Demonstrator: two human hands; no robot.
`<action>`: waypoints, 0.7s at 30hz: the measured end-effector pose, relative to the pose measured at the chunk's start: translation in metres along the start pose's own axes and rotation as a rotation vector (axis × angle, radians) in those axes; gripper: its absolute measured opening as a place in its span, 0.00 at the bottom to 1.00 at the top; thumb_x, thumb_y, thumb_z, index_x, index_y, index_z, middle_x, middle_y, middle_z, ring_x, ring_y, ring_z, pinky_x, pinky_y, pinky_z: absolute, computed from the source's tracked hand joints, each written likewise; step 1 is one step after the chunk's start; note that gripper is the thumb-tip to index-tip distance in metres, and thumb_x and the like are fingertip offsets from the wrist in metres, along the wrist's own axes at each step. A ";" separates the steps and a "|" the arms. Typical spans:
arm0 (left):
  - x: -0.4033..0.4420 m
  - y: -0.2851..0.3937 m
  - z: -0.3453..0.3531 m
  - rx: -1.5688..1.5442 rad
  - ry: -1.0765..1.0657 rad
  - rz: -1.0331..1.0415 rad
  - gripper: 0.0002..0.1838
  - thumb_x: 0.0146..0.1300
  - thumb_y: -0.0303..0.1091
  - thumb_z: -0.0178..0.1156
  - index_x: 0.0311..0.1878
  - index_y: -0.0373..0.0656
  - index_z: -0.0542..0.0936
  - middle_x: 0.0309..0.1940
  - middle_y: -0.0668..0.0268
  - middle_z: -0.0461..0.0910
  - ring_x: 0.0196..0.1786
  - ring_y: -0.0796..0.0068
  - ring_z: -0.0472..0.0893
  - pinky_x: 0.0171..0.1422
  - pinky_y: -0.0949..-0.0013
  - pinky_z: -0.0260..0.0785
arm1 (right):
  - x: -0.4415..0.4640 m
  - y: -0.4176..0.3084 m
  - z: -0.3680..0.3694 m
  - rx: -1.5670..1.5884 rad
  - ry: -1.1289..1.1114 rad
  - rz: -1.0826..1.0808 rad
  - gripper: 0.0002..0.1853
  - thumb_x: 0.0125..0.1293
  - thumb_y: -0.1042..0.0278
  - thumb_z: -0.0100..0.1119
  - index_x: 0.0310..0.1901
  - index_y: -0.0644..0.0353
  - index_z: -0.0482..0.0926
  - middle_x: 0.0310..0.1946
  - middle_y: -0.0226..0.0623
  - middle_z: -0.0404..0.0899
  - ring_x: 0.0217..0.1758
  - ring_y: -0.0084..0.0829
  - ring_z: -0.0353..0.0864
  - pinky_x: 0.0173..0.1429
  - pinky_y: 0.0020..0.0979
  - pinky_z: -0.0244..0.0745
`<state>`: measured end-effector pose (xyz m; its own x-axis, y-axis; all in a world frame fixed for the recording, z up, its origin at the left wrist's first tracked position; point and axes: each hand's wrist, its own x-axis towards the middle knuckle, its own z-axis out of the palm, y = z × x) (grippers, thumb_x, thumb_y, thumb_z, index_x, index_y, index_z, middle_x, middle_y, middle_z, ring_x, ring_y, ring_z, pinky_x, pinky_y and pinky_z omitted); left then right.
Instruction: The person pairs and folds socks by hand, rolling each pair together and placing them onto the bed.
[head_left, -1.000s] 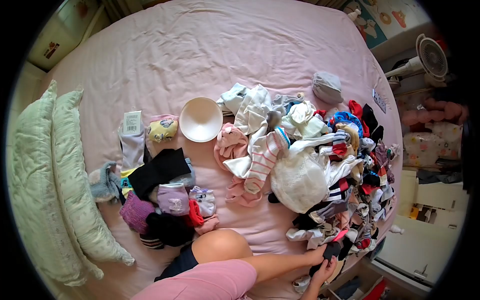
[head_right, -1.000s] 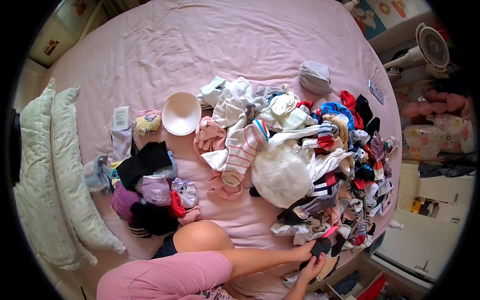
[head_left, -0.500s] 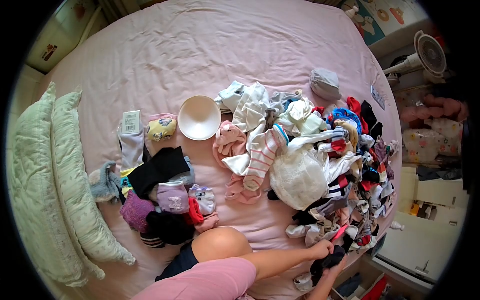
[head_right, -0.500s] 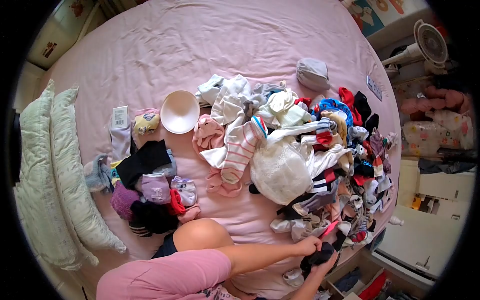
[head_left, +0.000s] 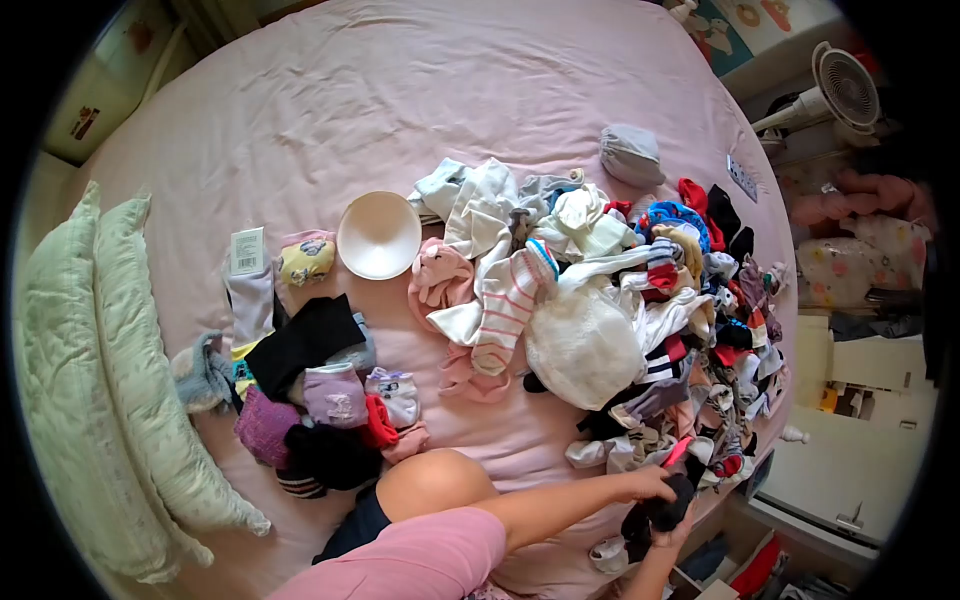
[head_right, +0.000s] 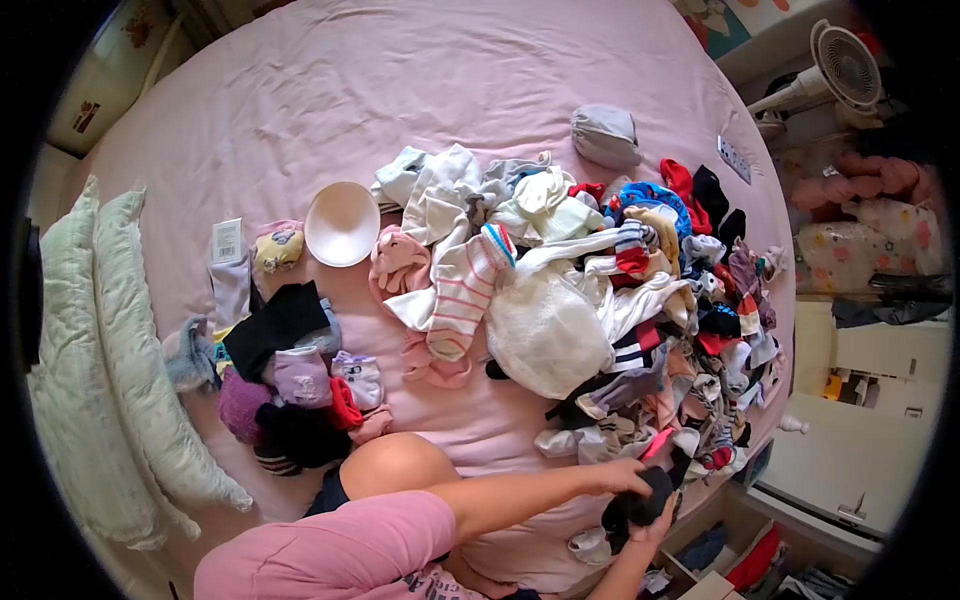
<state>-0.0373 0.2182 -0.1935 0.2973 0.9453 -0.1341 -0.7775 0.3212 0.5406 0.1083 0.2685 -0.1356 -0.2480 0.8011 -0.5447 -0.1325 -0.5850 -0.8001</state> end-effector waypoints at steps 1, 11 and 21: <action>0.008 -0.010 -0.003 -0.109 0.070 0.044 0.20 0.47 0.41 0.64 0.39 0.37 0.77 0.31 0.66 0.75 0.32 0.75 0.74 0.34 0.71 0.66 | 0.004 -0.001 -0.007 -0.018 -0.058 -0.017 0.21 0.64 0.54 0.44 0.50 0.63 0.68 0.47 0.43 0.71 0.47 0.38 0.74 0.52 0.38 0.72; -0.003 -0.015 0.024 0.330 0.170 0.265 0.19 0.45 0.41 0.67 0.36 0.38 0.78 0.32 0.63 0.78 0.42 0.71 0.75 0.49 0.71 0.64 | 0.018 -0.008 -0.055 0.028 -0.249 0.116 0.28 0.61 0.50 0.47 0.59 0.59 0.62 0.54 0.41 0.67 0.56 0.39 0.68 0.59 0.38 0.64; 0.007 -0.031 -0.001 0.524 0.550 0.292 0.18 0.44 0.29 0.60 0.41 0.38 0.70 0.37 0.51 0.75 0.45 0.53 0.74 0.48 0.59 0.66 | 0.008 -0.049 0.014 -1.018 -0.301 0.212 0.48 0.34 0.66 0.71 0.62 0.57 0.59 0.58 0.35 0.62 0.62 0.33 0.60 0.62 0.31 0.57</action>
<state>-0.0118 0.2147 -0.2124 -0.2979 0.9233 -0.2426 -0.3811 0.1179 0.9170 0.0998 0.3013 -0.0974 -0.4159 0.5505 -0.7238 0.7656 -0.2175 -0.6054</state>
